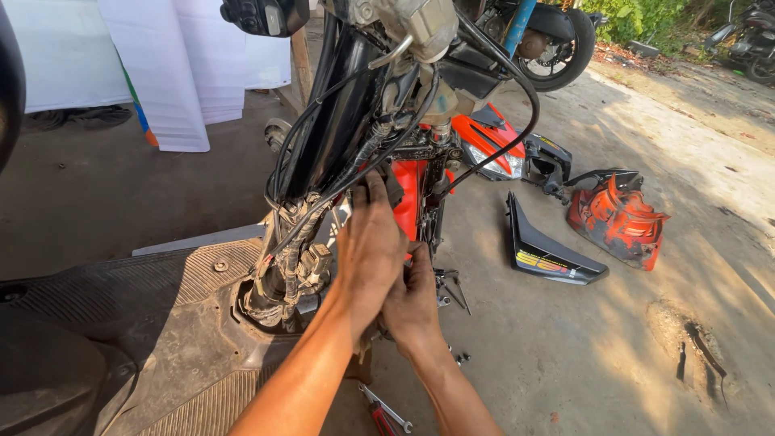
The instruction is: Repairing and cleaning motorcycle components using a cloth and screwdriver
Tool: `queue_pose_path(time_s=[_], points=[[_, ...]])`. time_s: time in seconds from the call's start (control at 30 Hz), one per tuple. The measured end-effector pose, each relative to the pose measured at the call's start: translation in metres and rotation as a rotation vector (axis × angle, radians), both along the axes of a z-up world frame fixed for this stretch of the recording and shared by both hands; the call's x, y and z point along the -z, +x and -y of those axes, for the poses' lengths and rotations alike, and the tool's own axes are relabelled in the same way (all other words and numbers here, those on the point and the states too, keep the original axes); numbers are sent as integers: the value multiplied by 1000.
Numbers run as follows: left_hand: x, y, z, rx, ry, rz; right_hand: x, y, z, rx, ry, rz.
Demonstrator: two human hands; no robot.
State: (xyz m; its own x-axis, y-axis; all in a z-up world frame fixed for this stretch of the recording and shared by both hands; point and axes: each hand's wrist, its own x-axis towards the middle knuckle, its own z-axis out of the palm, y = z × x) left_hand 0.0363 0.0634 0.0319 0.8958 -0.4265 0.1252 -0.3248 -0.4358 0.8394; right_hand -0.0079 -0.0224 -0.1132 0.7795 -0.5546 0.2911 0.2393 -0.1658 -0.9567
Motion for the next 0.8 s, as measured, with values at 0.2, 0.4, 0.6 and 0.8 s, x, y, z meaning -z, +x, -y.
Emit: queue_pose_path(time_s=[0.2,0.4,0.6,0.8], points=[[22,21,-4,11,-6,-7,-41,-9,-22,21,135,-195],[72,31,45,-145,-519,264,-72,-52,-18,5,-356,-77],[62,14,49,-224,-478,4,-101,-61,-21,211,-651,-230],[79,25,41,-84,-783,132,-109,-42,-8,90,-662,-434]])
